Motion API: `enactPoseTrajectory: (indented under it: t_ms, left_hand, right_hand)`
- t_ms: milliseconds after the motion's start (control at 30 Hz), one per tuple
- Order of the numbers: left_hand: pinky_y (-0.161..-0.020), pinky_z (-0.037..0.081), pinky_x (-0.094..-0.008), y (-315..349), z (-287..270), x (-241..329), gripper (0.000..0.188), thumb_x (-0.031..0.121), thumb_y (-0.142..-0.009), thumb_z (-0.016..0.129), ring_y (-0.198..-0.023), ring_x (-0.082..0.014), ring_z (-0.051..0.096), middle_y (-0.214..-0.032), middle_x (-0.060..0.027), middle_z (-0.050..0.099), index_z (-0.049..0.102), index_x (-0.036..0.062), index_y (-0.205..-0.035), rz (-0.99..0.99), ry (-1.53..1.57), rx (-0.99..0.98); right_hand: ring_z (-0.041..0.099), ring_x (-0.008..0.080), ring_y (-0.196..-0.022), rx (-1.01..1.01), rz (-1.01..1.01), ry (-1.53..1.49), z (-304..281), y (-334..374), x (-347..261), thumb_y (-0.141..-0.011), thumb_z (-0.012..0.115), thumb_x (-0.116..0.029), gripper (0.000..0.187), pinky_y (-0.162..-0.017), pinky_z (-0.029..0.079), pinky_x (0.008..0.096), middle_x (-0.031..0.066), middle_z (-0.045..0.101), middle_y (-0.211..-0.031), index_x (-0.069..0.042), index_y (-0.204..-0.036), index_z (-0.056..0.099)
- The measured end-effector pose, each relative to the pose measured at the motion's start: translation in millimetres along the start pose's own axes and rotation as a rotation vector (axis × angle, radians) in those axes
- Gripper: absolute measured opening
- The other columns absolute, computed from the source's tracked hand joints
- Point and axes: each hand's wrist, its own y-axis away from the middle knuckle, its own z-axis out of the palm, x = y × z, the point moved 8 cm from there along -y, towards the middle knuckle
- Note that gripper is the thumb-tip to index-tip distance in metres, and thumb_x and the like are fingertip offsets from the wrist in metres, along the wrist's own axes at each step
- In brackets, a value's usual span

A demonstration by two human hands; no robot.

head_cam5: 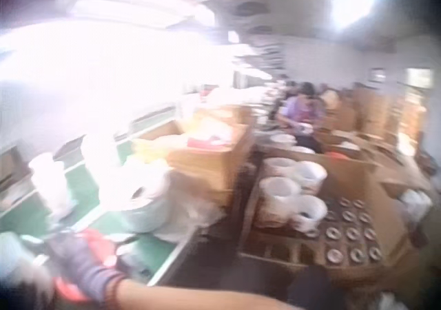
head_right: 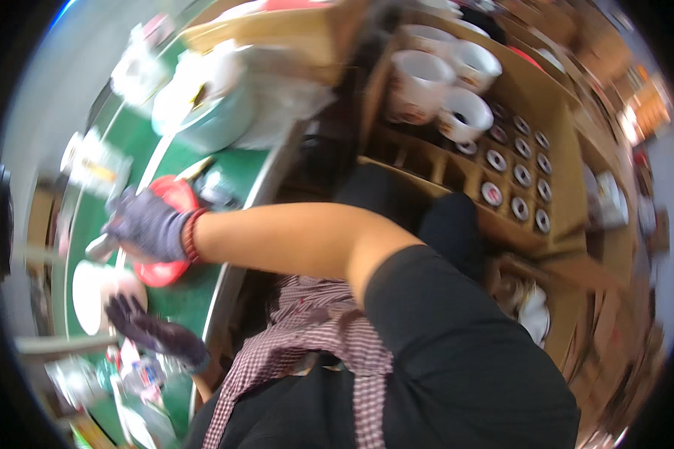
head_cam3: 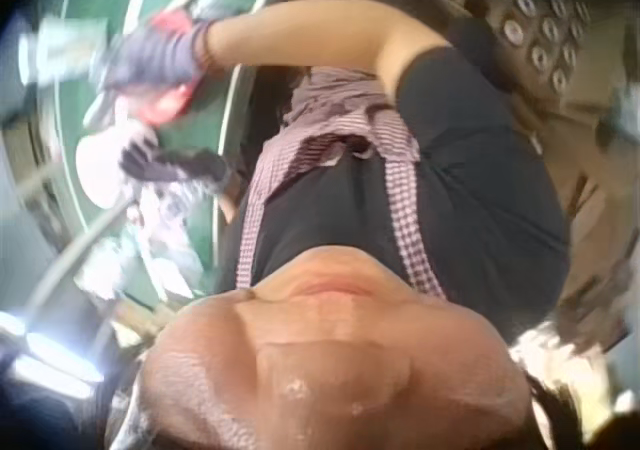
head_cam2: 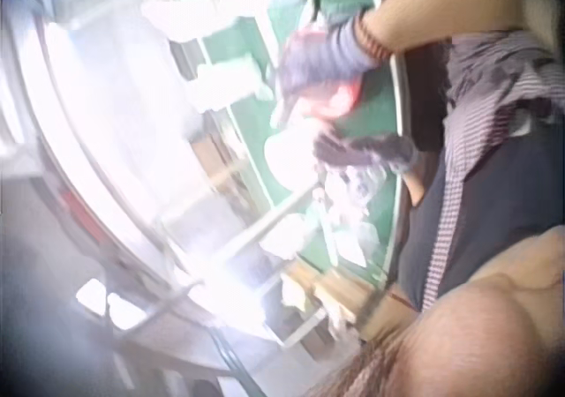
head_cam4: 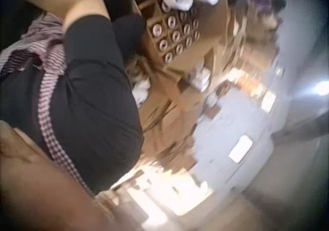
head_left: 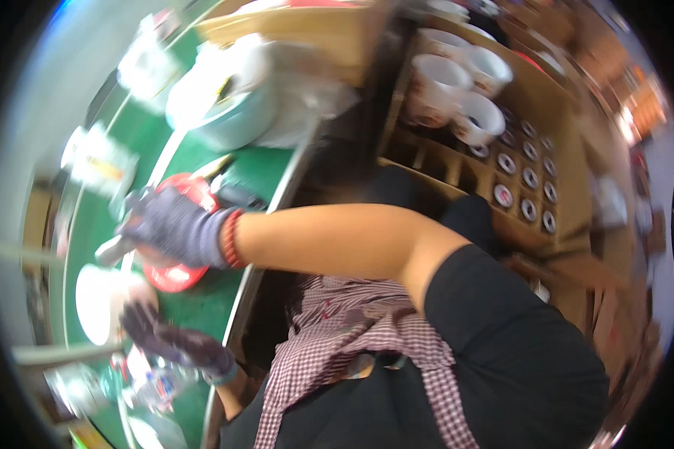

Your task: The person assembles ceramic teapots by inserting internal components into the pot bodies, checking the fit, and placing the assembled items into protective plastic bags.

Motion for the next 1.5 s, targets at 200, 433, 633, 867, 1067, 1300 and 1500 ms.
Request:
enactPoseTrajectory:
  t_ms: [200,433,633,867,1067,1300,1500]
  left_hand:
    - [-0.097,0.05,-0.0503,41.8,39.5,43.2,0.067,0.048,-0.099,0.051,-0.116,-0.0399,0.058,-0.128,-0.024,0.055,0.047,-0.005,-0.14,0.459,0.45,-0.059]
    - [-0.058,0.052,-0.0399,89.8,150.9,217.5,0.015,0.02,-0.085,0.063,-0.067,-0.0301,0.066,-0.083,-0.0138,0.068,0.062,0.0045,-0.083,0.699,1.034,-0.848]
    - [-0.085,0.055,-0.0441,254.9,364.8,351.8,0.036,0.017,-0.091,0.069,-0.102,-0.0391,0.066,-0.111,-0.0176,0.065,0.063,0.0054,-0.125,0.446,0.728,-1.568]
    - [-0.098,0.052,-0.0459,465.6,524.9,419.3,0.066,0.042,-0.08,0.08,-0.116,-0.0393,0.063,-0.124,-0.0205,0.065,0.057,0.0086,-0.131,1.106,0.114,-1.865]
    - [-0.098,0.052,-0.0444,474.9,542.3,420.2,0.061,0.037,-0.072,0.08,-0.115,-0.0379,0.065,-0.12,-0.021,0.067,0.064,0.0024,-0.12,1.022,0.27,-1.844]
    - [-0.089,0.056,-0.0428,246.2,439.8,435.4,0.055,0.039,-0.079,0.079,-0.102,-0.0373,0.068,-0.113,-0.0199,0.067,0.064,0.0052,-0.12,0.689,0.541,-1.473]
    - [-0.084,0.06,-0.0397,85.0,306.0,368.6,0.088,0.025,-0.068,0.091,-0.099,-0.0314,0.073,-0.108,-0.0179,0.07,0.051,0.0092,-0.145,0.634,0.691,-1.201]
  right_hand:
    - [0.057,0.0451,-0.11,0.295,0.091,-0.031,-83.2,24.4,0.7,-0.058,0.09,-0.029,0.099,-0.084,0.054,0.0533,0.0226,0.047,-0.124,-0.012,-0.144,0.042]
    - [0.057,0.0391,-0.115,0.773,0.269,0.1,-281.1,179.0,22.7,-0.057,0.099,-0.034,0.108,-0.089,0.056,0.0455,0.0202,0.045,-0.128,-0.003,-0.142,0.038]
    - [0.063,0.0261,-0.111,1.415,0.975,0.213,-460.1,499.0,-5.0,-0.073,0.088,-0.01,0.085,-0.091,0.057,0.0369,0.0149,0.058,-0.128,-0.003,-0.142,0.039]
    - [0.057,0.0263,-0.122,1.627,1.145,0.595,-473.9,677.9,-164.4,-0.067,0.092,-0.007,0.115,-0.096,0.057,0.0363,0.0186,0.049,-0.137,0.003,-0.154,0.017]
    - [0.059,0.0233,-0.116,1.428,1.288,0.689,-438.2,705.3,-186.9,-0.076,0.079,0.007,0.096,-0.096,0.054,0.0359,0.0143,0.055,-0.135,0.001,-0.156,0.027]
    - [0.06,0.0233,-0.117,1.596,1.243,0.261,-459.0,675.4,-173.3,-0.073,0.08,0.003,0.092,-0.098,0.052,0.0367,0.0108,0.058,-0.133,-0.003,-0.153,0.034]
    - [0.062,0.0184,-0.113,1.364,1.183,-0.119,-435.8,598.6,-113.7,-0.072,0.073,0.001,0.076,-0.098,0.051,0.0314,0.0074,0.063,-0.126,-0.003,-0.143,0.049]
